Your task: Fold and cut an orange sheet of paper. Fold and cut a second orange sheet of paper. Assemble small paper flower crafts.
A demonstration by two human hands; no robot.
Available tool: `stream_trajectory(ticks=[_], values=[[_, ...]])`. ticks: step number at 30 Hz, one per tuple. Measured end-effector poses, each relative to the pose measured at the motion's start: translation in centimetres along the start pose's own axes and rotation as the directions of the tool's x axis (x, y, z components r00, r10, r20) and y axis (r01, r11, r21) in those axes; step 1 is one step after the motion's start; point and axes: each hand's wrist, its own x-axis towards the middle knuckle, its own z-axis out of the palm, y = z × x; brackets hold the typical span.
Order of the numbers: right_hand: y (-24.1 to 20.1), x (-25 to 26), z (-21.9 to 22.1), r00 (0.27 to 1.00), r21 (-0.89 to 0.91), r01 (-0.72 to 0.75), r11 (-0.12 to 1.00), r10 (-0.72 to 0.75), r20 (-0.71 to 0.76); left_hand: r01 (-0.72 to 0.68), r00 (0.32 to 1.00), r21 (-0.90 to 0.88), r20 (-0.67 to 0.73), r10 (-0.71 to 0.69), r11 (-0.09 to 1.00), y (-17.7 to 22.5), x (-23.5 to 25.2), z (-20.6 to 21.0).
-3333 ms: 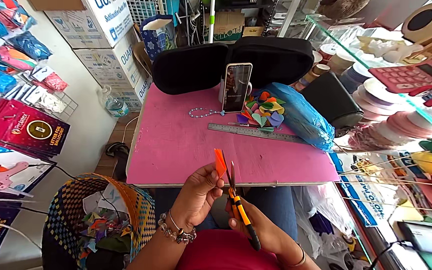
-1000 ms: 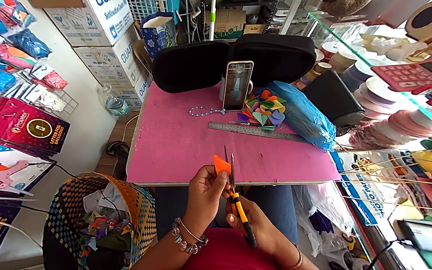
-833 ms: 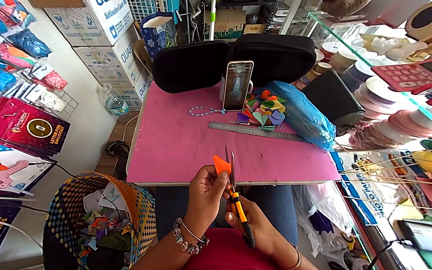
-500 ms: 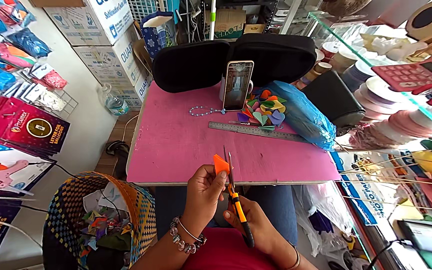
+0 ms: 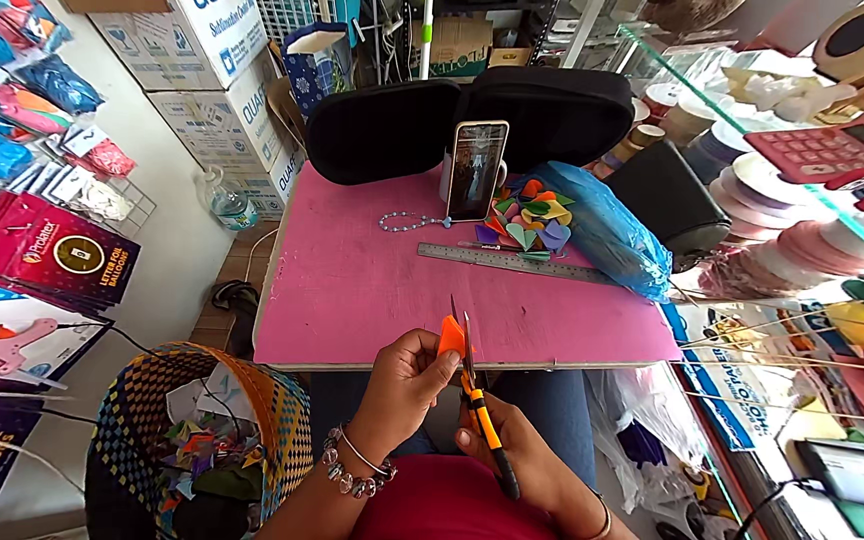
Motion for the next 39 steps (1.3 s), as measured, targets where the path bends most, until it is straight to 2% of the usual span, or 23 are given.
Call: stream_trajectory(ticks=[6, 18, 29, 31, 34, 36, 39], values=[[0.3, 0.1, 0.1, 0.999, 0.001, 0.040, 0.999, -0.040, -0.033, 0.031, 0.999, -0.003, 0.011, -0.030, 1.000, 0.4, 0.1, -0.5], [-0.1, 0.0, -0.1, 0.999, -0.022, 0.021, 1.000, -0.022, -0.044, 0.063, 0.996, 0.006, 0.064, -0.064, 0.998, 1.3, 0.3, -1.6], [0.0, -0.4, -0.8, 1.000, -0.075, -0.017, 0.997, 0.017, 0.002, 0.099, 0.960, 0.172, 0.243, -0.139, 0.980, 2.7, 1.3, -4.0], [-0.1, -0.4, -0.8, 1.000, -0.063, -0.013, 0.998, 0.014, 0.009, 0.103, 0.956, 0.155, 0.259, -0.141, 0.982, 2.8, 1.5, -4.3], [-0.3, -0.2, -0.5, 1.000, 0.011, 0.006, 1.000, -0.006, -0.019, 0.043, 0.983, -0.009, 0.179, -0.040, 0.999, 1.8, 1.4, -3.1], [-0.5, 0.0, -0.2, 0.999, 0.066, 0.010, 0.998, -0.007, -0.039, -0.028, 0.998, -0.123, 0.059, 0.035, 0.992, 0.6, 0.9, -1.6], [-0.5, 0.1, 0.1, 0.999, 0.079, 0.014, 0.997, -0.010, -0.046, -0.126, 0.986, -0.186, -0.131, 0.103, 0.974, -0.9, 0.3, 0.6]])
